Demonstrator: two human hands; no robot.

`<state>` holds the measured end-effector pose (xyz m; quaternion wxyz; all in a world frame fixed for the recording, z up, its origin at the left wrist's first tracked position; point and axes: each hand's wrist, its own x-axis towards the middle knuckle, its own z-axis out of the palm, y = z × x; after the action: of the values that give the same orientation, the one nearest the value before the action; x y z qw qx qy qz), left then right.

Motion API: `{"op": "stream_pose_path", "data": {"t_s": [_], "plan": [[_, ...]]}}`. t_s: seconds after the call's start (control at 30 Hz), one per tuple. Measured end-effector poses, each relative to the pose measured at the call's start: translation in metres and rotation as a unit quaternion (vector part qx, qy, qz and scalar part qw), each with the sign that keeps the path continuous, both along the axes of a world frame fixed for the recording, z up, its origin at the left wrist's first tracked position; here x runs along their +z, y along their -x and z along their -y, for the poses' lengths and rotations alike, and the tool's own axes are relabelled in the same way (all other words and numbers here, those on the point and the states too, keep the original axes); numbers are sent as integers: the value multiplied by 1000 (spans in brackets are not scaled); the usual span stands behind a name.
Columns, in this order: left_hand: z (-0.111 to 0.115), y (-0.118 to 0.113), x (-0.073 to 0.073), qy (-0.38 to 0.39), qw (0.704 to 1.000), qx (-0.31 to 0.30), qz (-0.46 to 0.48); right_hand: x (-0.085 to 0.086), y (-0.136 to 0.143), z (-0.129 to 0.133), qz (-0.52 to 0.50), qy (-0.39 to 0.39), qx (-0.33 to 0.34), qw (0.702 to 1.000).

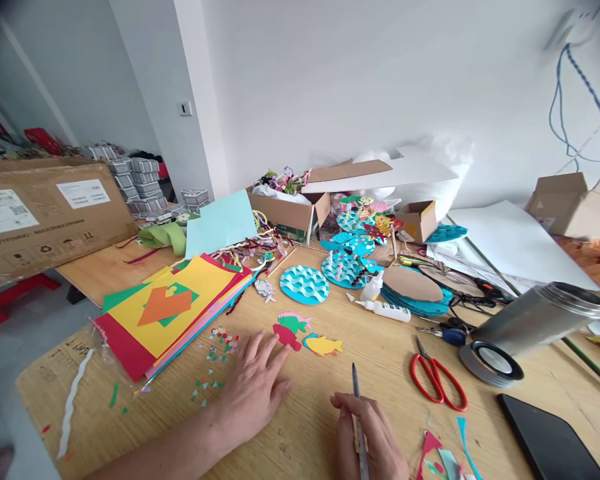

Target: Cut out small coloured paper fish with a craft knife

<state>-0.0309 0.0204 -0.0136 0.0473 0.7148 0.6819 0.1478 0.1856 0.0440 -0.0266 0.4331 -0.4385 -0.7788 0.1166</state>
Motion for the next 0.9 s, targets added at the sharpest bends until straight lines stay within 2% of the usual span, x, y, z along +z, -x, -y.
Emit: {"op": "stream_pose_path", "data": {"t_s": [0.2, 0.37, 0.53, 0.73, 0.9], "plan": [[3, -2, 4, 3, 1000, -16, 2, 5, 3, 3, -17, 14, -7, 1000], [11, -14, 19, 3, 998, -66, -3, 11, 5, 6, -41, 15, -23, 999], [-5, -28, 32, -10, 995, -94, -14, 14, 7, 6, -51, -7, -20, 998], [-35, -45, 21, -12, 996, -86, -21, 14, 9, 5, -60, -26, -13, 998], [-23, -50, 18, -14, 995, -99, -19, 10, 9, 5, -63, -16, -3, 998]]}}
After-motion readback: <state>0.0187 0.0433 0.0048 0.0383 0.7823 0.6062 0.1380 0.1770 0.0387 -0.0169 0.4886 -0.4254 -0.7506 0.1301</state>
